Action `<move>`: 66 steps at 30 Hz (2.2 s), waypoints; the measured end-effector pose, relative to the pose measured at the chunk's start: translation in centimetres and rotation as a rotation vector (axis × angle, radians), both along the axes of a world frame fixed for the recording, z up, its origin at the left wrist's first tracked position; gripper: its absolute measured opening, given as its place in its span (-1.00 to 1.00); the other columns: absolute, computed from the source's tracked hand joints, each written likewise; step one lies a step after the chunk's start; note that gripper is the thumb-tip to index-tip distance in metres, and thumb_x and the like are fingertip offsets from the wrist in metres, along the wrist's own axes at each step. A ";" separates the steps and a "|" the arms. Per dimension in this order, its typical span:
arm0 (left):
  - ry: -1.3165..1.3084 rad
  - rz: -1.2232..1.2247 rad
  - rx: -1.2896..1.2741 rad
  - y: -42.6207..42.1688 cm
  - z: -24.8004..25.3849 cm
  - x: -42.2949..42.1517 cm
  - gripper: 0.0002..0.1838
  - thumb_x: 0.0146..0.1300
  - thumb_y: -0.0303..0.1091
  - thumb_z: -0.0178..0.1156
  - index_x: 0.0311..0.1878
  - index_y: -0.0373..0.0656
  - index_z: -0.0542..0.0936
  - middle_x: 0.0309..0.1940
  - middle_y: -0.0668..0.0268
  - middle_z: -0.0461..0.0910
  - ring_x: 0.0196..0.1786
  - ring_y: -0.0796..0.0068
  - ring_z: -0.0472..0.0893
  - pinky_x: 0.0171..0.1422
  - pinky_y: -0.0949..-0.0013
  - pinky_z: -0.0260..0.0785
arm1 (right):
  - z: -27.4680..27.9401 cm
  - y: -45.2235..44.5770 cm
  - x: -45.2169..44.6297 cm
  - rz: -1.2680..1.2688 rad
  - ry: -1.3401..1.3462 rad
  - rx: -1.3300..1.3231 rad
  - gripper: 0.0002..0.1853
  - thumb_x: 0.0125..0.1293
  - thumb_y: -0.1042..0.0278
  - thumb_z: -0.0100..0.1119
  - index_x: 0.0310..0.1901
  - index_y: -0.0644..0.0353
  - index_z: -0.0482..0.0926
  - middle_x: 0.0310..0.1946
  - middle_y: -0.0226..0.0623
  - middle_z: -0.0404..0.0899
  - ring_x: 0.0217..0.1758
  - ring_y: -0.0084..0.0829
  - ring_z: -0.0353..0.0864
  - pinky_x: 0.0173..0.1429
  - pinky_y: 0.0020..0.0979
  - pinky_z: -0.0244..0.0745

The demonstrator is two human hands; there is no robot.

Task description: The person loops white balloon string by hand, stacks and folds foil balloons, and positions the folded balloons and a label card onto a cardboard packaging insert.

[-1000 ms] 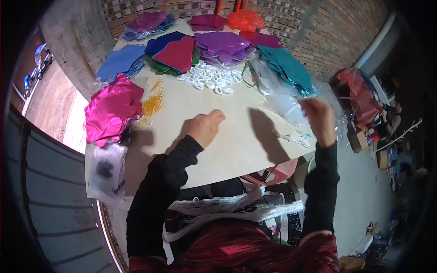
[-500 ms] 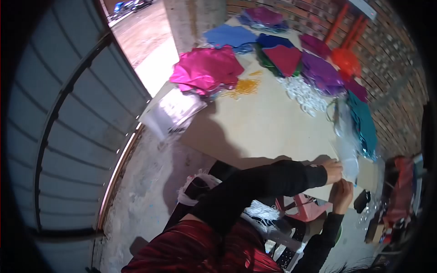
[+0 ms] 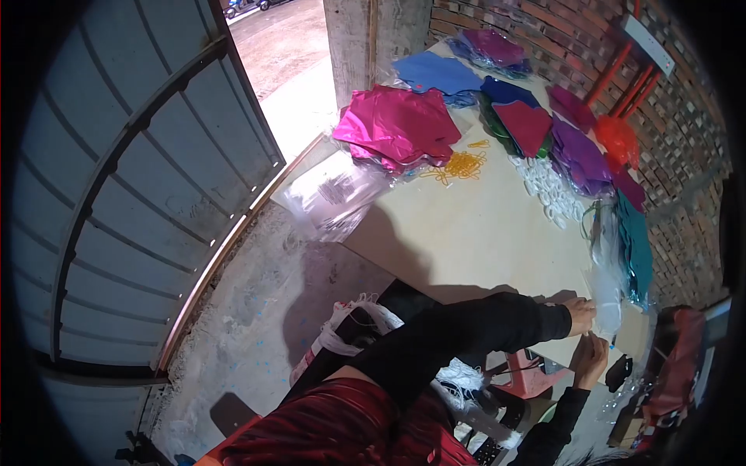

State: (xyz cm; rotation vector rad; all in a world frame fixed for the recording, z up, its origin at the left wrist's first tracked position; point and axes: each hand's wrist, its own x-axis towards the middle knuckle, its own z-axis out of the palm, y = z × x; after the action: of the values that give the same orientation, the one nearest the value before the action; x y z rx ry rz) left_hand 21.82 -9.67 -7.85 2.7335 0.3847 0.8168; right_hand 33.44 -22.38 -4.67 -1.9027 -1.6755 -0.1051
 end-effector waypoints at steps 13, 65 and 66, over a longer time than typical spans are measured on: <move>-0.627 0.449 -0.138 -5.0 8.9 -33.9 -0.79 0.13 -0.43 0.20 -0.16 -0.23 0.57 -0.22 0.20 0.57 -0.19 0.21 0.58 -0.08 0.27 0.42 | 6.2 11.8 -28.5 0.552 0.206 -0.020 -0.88 0.25 0.38 0.09 -0.36 0.24 0.49 -0.49 -0.12 0.47 -0.39 -0.14 0.51 -0.31 -0.32 0.40; -0.209 0.338 -0.153 -3.4 5.8 -36.4 -0.65 0.08 -0.50 0.21 0.00 -0.20 0.50 -0.04 0.16 0.50 0.09 0.16 0.49 0.19 0.22 0.36 | 2.6 11.5 -19.6 1.007 -0.015 -0.144 -0.58 0.15 0.47 0.14 0.10 0.12 0.49 0.19 -0.10 0.36 0.29 -0.11 0.30 0.33 -0.18 0.21; -0.221 0.343 -0.178 -2.9 5.4 -35.7 -0.65 0.08 -0.51 0.21 -0.01 -0.20 0.50 -0.04 0.17 0.50 0.09 0.17 0.49 0.18 0.22 0.36 | 2.5 12.4 -19.5 1.038 -0.035 -0.135 -0.59 0.17 0.48 0.12 0.10 0.11 0.49 0.19 -0.10 0.36 0.29 -0.11 0.30 0.33 -0.18 0.21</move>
State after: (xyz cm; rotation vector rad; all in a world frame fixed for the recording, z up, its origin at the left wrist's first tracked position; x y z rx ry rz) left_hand -13.92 -12.56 -2.43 2.4139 0.8481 1.0977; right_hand 13.91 -9.94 -2.18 -0.9009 -2.5110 0.3922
